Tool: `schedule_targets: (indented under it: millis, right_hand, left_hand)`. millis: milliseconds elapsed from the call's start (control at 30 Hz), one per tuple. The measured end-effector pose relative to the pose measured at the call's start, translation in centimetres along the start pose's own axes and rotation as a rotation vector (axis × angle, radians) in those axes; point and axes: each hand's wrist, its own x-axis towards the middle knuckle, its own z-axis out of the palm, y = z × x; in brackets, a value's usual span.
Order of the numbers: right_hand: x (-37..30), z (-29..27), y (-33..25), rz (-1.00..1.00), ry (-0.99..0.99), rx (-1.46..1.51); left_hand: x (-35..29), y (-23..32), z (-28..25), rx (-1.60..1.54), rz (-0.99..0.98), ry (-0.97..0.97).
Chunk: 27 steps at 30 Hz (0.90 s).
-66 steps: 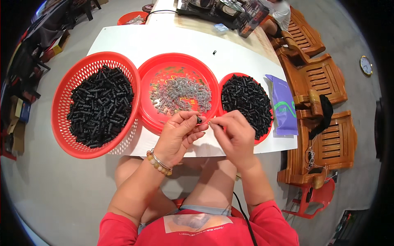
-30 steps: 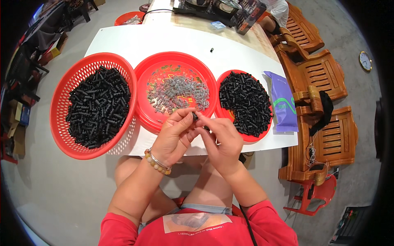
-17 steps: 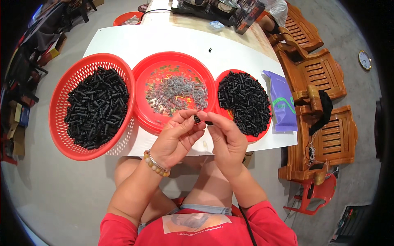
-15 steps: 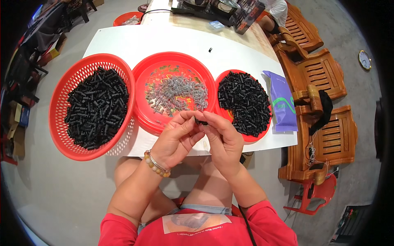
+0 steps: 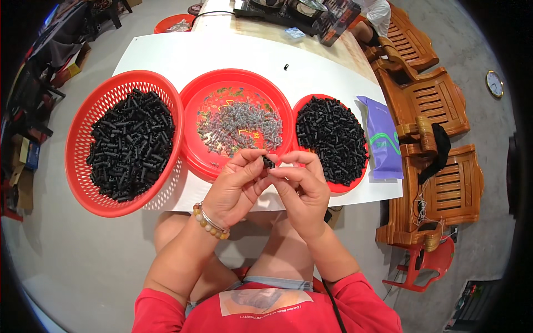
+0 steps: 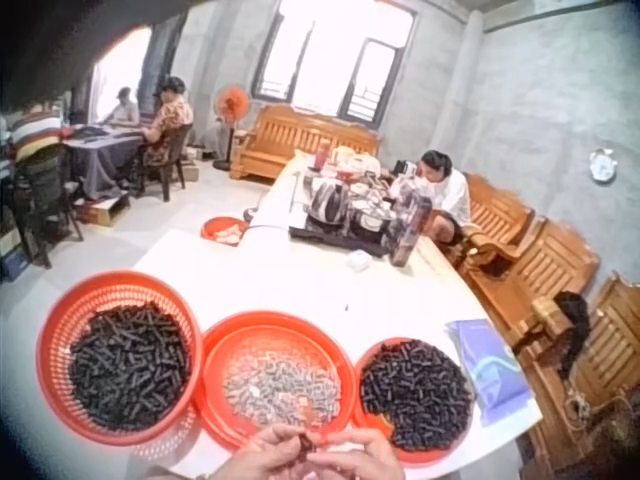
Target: Assembling small black plastic components by inserting metal rings into them at a workshop table.
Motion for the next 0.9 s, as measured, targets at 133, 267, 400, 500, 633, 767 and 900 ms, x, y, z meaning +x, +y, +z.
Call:
schedule_targets:
  millis: [133,267,400,500,633,767,900]
  right_hand:
    - [-0.32,0.0,-0.17,0.064,0.021,-0.03]
    - [-0.08,-0.03,-0.09,-0.054,0.022,-0.151]
    - [-0.19,-0.07,0.09,-0.076,0.052,-0.162]
    - [-0.39,0.12,0.25,-0.049,0.047,-0.118]
    - [-0.49,0.25,-0.08,-0.041,0.032,-0.145]
    - [-0.45,0.56,-0.07,-0.079,0.041,-0.222]
    - [-0.52,0.58,0.33,-0.153,0.077,-0.281]
  left_hand:
    - [-0.19,0.22,-0.05,0.021,0.034,0.012]
    - [-0.12,0.24,-0.19,0.058,0.067,-0.013]
    - [-0.06,0.18,0.02,0.069,0.076,-0.033]
    - [-0.16,0.26,-0.21,0.07,0.081,-0.039]
    - [-0.16,0.21,-0.11,0.078,0.089,-0.054]
    - [-0.07,0.18,-0.2,0.081,0.11,-0.057]
    - [-0.08,0.14,-0.12,0.092,0.106,-0.048]
